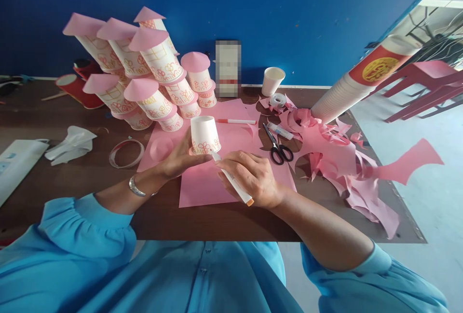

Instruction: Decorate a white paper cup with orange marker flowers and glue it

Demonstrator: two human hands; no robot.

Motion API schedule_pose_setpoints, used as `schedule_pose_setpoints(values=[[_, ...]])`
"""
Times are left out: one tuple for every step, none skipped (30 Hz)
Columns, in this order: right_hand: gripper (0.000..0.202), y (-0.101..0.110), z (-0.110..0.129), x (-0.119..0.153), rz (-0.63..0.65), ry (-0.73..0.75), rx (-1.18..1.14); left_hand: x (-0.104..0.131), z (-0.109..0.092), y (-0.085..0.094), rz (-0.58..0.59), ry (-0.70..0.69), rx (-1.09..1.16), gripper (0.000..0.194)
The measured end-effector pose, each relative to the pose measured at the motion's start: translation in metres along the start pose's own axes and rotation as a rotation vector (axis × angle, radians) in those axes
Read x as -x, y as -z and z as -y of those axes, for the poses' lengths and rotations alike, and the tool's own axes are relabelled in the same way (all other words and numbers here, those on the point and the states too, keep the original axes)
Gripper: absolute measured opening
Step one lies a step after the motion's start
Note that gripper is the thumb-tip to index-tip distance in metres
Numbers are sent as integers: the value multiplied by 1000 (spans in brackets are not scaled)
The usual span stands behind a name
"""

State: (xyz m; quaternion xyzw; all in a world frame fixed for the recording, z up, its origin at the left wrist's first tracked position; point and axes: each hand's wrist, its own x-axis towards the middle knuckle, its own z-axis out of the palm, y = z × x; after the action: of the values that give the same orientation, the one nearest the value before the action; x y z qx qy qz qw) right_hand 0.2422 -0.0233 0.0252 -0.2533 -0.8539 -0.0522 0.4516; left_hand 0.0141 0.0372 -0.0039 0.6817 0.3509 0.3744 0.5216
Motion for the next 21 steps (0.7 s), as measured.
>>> schedule_pose_setpoints(values=[[25, 0, 0, 0, 1, 2, -1, 0, 1, 0, -28, -18, -6, 84], [25, 0, 0, 0, 3, 2, -3, -1, 2, -1, -68, -30, -21, 84], [25, 0, 0, 0, 7, -1, -5, -2, 3, -1, -109, -35, -38, 84], [25, 0, 0, 0, 13, -6, -6, -2, 4, -1, -141, -31, -52, 84], [26, 0, 0, 0, 18, -12, -4, -3, 5, -1, -158, -22, -62, 84], [26, 0, 0, 0, 24, -18, -1, -3, 6, 0, -161, -15, -69, 83], [27, -1, 0, 0, 28, -24, 3, -3, 6, 0, -156, -13, -75, 82], [27, -1, 0, 0, 32, -28, 6, -3, 5, 0, -146, -15, -83, 81], [27, -1, -1, 1, 34, -29, 8, -3, 4, -1, -136, -19, -92, 80], [27, -1, -1, 1, 35, -30, 10, -3, 3, -1, -128, -26, -100, 79], [28, -2, -1, 1, 36, -31, 10, -3, 2, -1, -119, -32, -106, 78], [28, -2, -1, 1, 36, -31, 9, -3, 1, -1, -111, -34, -108, 78], [28, -2, -1, 1, 35, -31, 10, -2, 0, -2, -102, -30, -108, 77], [28, -2, -1, 1, 36, -31, 10, -2, 0, -2, -96, -22, -108, 77], [28, -2, -1, 1, 39, -31, 10, -2, 0, -2, -94, -12, -109, 77], [28, -2, -2, 1, 44, -29, 10, -2, 0, -2, -94, 0, -108, 78], [29, -3, -2, 1, 49, -28, 9, -2, 0, -2, -93, 12, -110, 79], [30, -3, -2, 2, 52, -27, 9, -2, 0, -2, -93, 22, -112, 80], [30, -3, -2, 2, 54, -27, 8, -2, 0, -2, -92, 28, -116, 81], [31, -4, -2, 2, 53, -28, 6, -2, 0, -2, -90, 30, -120, 82], [31, -4, -3, 2, 52, -27, 3, -2, -1, -2, -87, 30, -124, 82]])
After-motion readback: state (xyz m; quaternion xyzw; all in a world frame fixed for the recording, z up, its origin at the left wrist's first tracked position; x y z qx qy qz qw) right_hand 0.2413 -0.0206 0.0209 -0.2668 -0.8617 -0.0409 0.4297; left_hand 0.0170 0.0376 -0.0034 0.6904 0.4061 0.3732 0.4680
